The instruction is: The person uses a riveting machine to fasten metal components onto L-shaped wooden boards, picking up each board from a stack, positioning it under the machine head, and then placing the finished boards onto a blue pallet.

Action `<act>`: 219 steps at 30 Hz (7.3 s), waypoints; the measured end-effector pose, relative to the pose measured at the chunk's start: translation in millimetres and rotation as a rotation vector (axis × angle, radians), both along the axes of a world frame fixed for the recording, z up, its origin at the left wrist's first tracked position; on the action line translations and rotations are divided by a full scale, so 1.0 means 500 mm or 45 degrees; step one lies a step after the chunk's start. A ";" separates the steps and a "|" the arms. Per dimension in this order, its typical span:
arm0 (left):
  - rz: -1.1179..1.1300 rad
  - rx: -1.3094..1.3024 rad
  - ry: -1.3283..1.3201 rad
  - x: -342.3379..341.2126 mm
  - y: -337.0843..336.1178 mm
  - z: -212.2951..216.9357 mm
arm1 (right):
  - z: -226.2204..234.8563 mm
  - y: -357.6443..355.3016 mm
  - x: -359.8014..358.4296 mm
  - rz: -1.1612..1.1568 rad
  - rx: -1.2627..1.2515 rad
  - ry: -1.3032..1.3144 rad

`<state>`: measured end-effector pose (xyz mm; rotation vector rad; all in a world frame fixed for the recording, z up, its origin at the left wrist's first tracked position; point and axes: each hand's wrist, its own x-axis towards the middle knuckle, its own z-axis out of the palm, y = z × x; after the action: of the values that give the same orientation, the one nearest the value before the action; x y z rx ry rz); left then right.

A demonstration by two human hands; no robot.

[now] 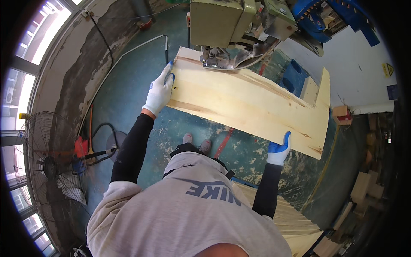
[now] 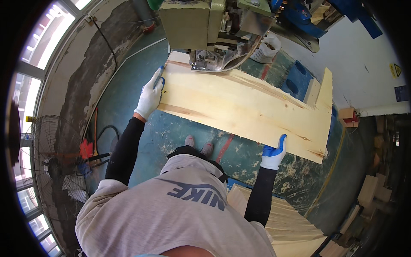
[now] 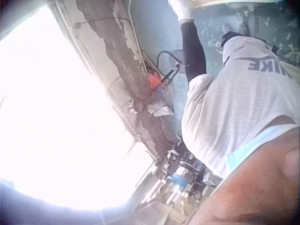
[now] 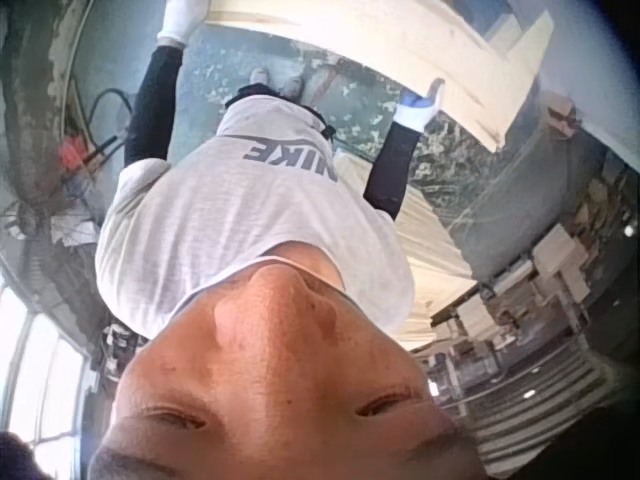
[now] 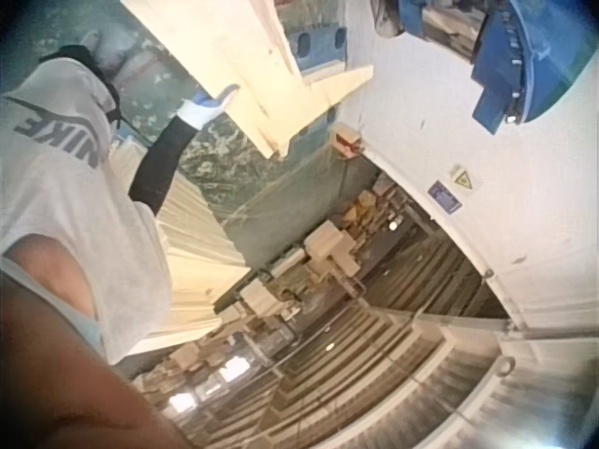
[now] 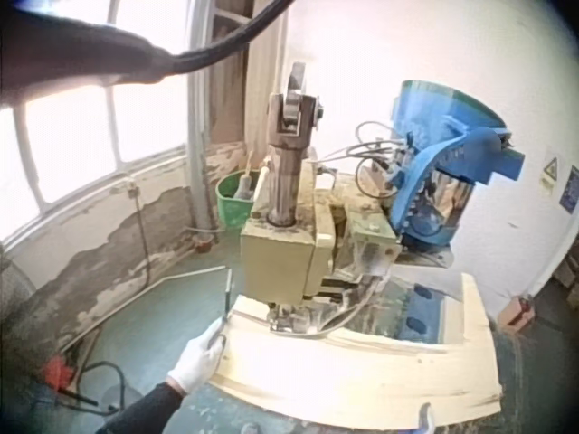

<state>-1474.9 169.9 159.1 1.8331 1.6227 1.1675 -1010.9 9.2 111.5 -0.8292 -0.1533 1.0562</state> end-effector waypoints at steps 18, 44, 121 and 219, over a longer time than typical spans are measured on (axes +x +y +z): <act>0.076 -0.161 -0.004 0.001 -0.010 -0.002 | 0.035 0.026 -0.003 0.036 -0.059 -0.022; 0.078 -0.233 -0.068 0.001 0.003 -0.017 | 0.011 -0.007 -0.007 0.061 -0.064 0.014; 0.130 -0.549 -0.438 0.097 -0.039 0.005 | 0.054 -0.122 0.017 -0.148 -0.073 -0.251; -0.077 -0.232 -0.624 -0.401 0.115 0.001 | 0.004 0.000 -0.472 -0.105 0.022 0.119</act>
<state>-1675.3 227.6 159.3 1.3391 1.3313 1.2715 -1246.9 9.4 113.2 -0.7629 -0.0486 1.0123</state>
